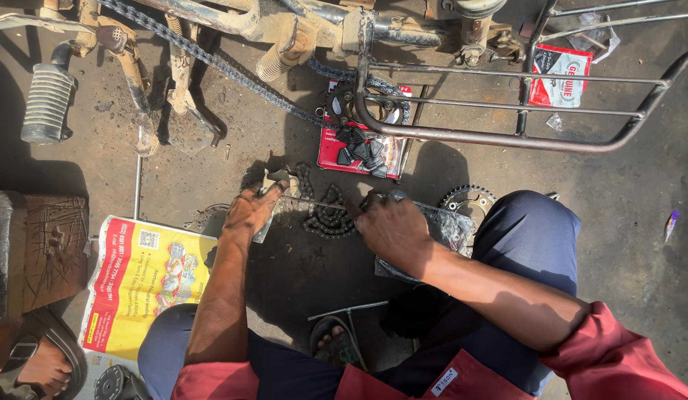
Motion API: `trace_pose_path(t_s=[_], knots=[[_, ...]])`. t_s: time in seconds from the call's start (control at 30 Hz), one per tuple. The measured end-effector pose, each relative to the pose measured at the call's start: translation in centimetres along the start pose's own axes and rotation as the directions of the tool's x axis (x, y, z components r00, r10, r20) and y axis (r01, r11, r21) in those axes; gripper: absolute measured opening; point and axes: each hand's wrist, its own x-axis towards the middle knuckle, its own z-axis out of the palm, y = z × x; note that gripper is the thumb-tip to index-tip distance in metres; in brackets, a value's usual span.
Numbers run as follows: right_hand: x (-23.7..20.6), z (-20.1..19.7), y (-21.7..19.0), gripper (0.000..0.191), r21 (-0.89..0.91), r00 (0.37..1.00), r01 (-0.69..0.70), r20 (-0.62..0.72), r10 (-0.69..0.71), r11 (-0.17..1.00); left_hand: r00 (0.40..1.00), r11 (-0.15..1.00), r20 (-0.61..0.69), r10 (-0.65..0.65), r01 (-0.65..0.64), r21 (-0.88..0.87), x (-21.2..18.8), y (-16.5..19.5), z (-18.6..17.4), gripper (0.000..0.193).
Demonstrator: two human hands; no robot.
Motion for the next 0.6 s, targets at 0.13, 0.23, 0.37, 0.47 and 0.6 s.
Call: trace_pose_path(t_s=[0.13,0.23,0.37,0.47,0.6], knots=[[1.1,-2.5,-1.3,0.036,0.062,0.998,0.023,0.059,-0.026,0.998,0.999,0.992,0.003,0.038,-0.038,0.12,0.4,0.1,-0.4,0.104],[3.9,-3.4,0.1,0.028,0.171,0.925,-0.076,0.379,0.005,0.982,1.0,0.997,0.023,-0.009,0.007,0.075,0.2,0.2,-1.1,0.108],[6.7,-2.9,4.2,0.027,0.516,0.919,-0.248,0.394,0.03,0.82,0.999,0.998,0.002,-0.036,0.036,0.044,-0.4,0.9,-2.1,0.11],[6.9,-2.3,5.8,0.031,0.743,0.799,-0.504,0.595,-0.09,0.441,0.999,0.998,-0.019,-0.028,0.029,0.06,-0.9,1.2,-2.7,0.11],[4.8,-1.5,5.8,0.035,0.776,0.778,-0.58,0.618,-0.114,0.249,0.999,0.999,-0.024,-0.044,0.044,0.003,-1.1,1.2,-2.9,0.111]])
